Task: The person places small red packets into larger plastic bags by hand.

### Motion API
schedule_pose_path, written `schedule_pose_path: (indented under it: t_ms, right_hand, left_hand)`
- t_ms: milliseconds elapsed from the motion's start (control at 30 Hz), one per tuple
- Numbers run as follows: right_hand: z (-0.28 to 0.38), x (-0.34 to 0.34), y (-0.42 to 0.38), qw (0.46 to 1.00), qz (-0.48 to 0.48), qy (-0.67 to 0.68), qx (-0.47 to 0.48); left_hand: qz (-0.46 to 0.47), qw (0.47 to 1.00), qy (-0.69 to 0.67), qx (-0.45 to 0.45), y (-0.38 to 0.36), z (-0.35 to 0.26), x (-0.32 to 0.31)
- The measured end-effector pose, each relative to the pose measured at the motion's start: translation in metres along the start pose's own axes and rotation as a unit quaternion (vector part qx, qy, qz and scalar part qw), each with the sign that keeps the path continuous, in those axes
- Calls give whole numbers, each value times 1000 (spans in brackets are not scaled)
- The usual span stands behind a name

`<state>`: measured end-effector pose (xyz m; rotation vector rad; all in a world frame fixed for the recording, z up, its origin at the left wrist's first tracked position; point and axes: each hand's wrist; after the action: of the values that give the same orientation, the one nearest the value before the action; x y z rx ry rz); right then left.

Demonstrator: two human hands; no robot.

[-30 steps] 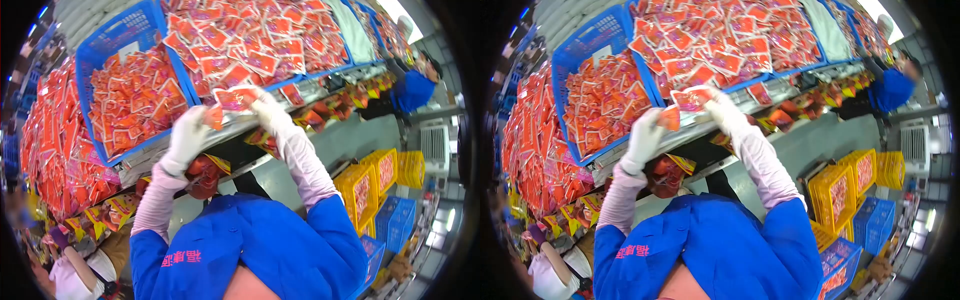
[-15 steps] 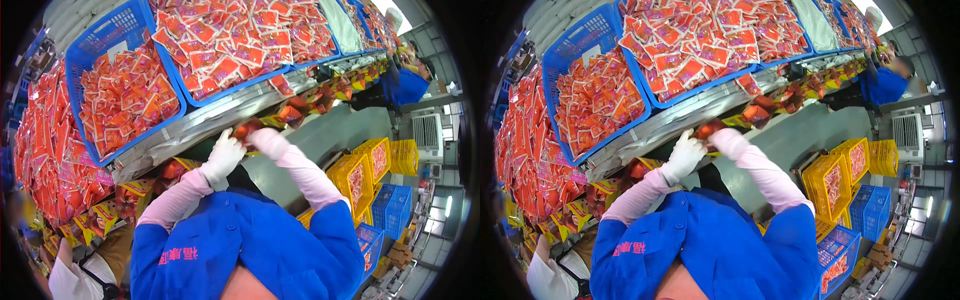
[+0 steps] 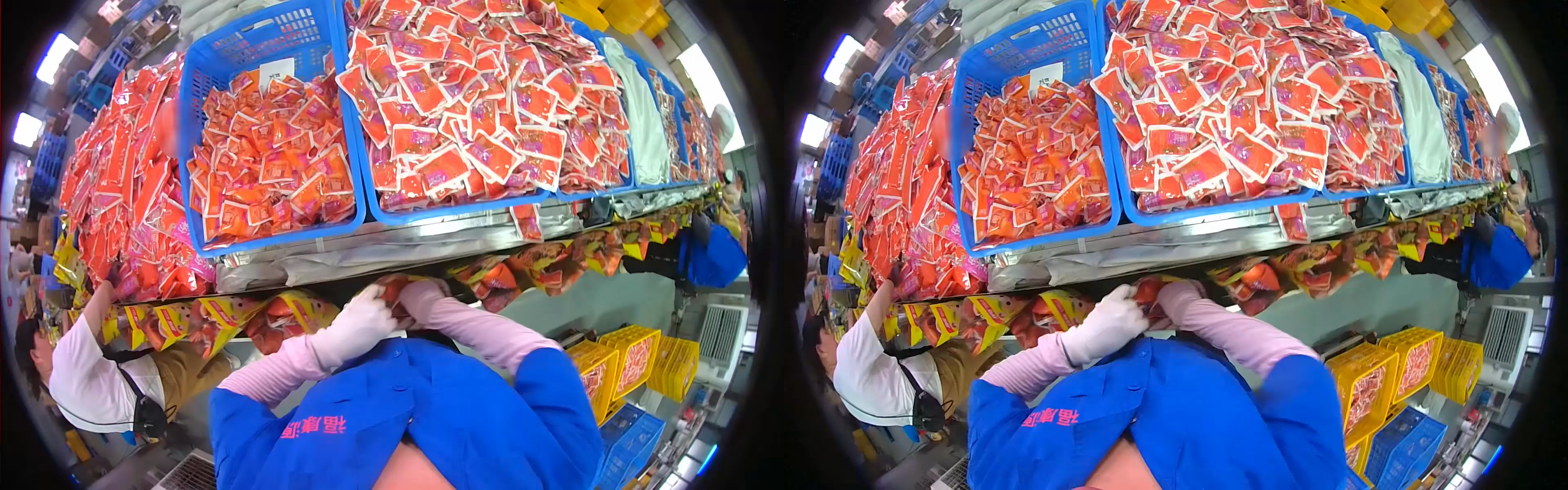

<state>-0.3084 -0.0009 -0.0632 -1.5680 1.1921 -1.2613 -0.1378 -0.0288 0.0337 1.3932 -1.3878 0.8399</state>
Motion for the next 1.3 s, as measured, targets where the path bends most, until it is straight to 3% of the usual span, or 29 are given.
schedule_pose_path:
  t_ms: [100, 133, 167, 233, 267, 300, 333, 367, 400, 433, 467, 600, 633, 667, 700, 767, 800, 833, 900, 933, 967, 1000, 1033, 1067, 1133, 1167, 1200, 1233, 1300]
  right_hand:
    - [-30, 33, -45, 981, -105, 59, 149]
    - [-37, 41, -56, 958, -155, 101, 221]
    - [-45, 51, -70, 924, -203, 143, 289]
    - [-100, 90, -110, 893, -346, 199, 209]
    - [-130, 101, -115, 833, -421, 325, 150]
    - [-152, 114, -87, 791, -519, 315, 76]
    - [-171, 120, -63, 730, -554, 373, 146]
    - [-178, 138, -51, 803, -466, 358, 99]
    - [-175, 144, -20, 834, -456, 305, 55]
    - [-165, 149, -6, 843, -484, 232, -37]
    - [-169, 148, 41, 831, -500, 243, 17]
    - [-168, 133, 64, 838, -512, 181, -63]
    - [-174, 131, 62, 855, -495, 145, -61]
    - [-184, 123, 58, 827, -542, 148, -9]
    - [-177, 127, 24, 817, -520, 249, -14]
    - [-206, 113, 55, 713, -512, 460, 131]
    - [-168, 109, -42, 715, -347, 588, 148]
    - [-147, 100, -47, 717, -346, 585, 151]
    - [-106, 85, -36, 683, -529, 439, 248]
    - [-92, 77, -21, 678, -570, 417, 203]
    - [-85, 79, -8, 735, -541, 363, 188]
    - [-79, 78, -11, 789, -505, 313, 157]
    - [-73, 74, -5, 740, -557, 339, 161]
    - [-60, 74, -16, 688, -608, 361, 165]
    - [-79, 83, -27, 750, -564, 287, 190]
    - [-88, 85, -36, 755, -546, 306, 194]
    - [-101, 95, -31, 765, -548, 308, 140]
    - [-108, 108, -29, 740, -561, 359, 96]
    - [-127, 123, -27, 728, -565, 387, 29]
  left_hand:
    - [102, 994, -2, 33, -10, 13, 11]
    - [54, 986, -118, 101, 0, 27, 43]
    - [-112, 974, -110, 165, 1, 43, 52]
    - [-237, 934, 4, 268, 14, 95, 67]
    - [-252, 911, 72, 317, 26, 120, 76]
    - [-281, 903, 92, 311, 30, 152, 69]
    - [-239, 885, 99, 387, 37, 176, 56]
    - [-144, 871, 86, 461, 35, 200, 39]
    - [-47, 852, 84, 514, 33, 213, 12]
    - [-25, 856, 65, 511, 30, 222, -5]
    - [-41, 846, 63, 527, 23, 235, -33]
    - [-61, 849, -14, 524, 4, 201, -15]
    - [-172, 845, -24, 507, -4, 191, -7]
    - [-282, 830, -36, 480, -9, 177, 3]
    - [-284, 831, -31, 477, -11, 163, 12]
    - [-521, 707, -325, 350, -7, 129, 25]
    - [-509, 722, -336, 327, 1, 108, 32]
    - [-496, 736, -345, 306, 10, 88, 37]
    - [-444, 806, -259, 293, 26, 67, 27]
    - [-450, 805, -257, 290, 30, 71, 5]
    - [-453, 803, -263, 284, 31, 73, -19]
    - [-514, 762, -305, 248, 25, 59, -14]
    - [-495, 711, -405, 292, 15, 49, -15]
    - [-477, 728, -389, 302, -4, 23, 13]
    - [-482, 686, -463, 286, -29, -5, 44]
    - [-464, 641, -472, 388, -43, -15, 53]
    - [-475, 622, -492, 382, -64, -11, 37]
    - [-504, 659, -411, 378, -82, -11, 29]
    - [-521, 659, -365, 401, -108, -14, 18]
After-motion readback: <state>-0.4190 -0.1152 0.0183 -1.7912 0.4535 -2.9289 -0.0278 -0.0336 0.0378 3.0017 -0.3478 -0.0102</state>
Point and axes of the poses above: each hand's wrist, its own y-axis towards the middle knuckle, its own x-axis out of the back of the hand, z = x × y, and after that the axes turned 13 degrees about -x, right-handed
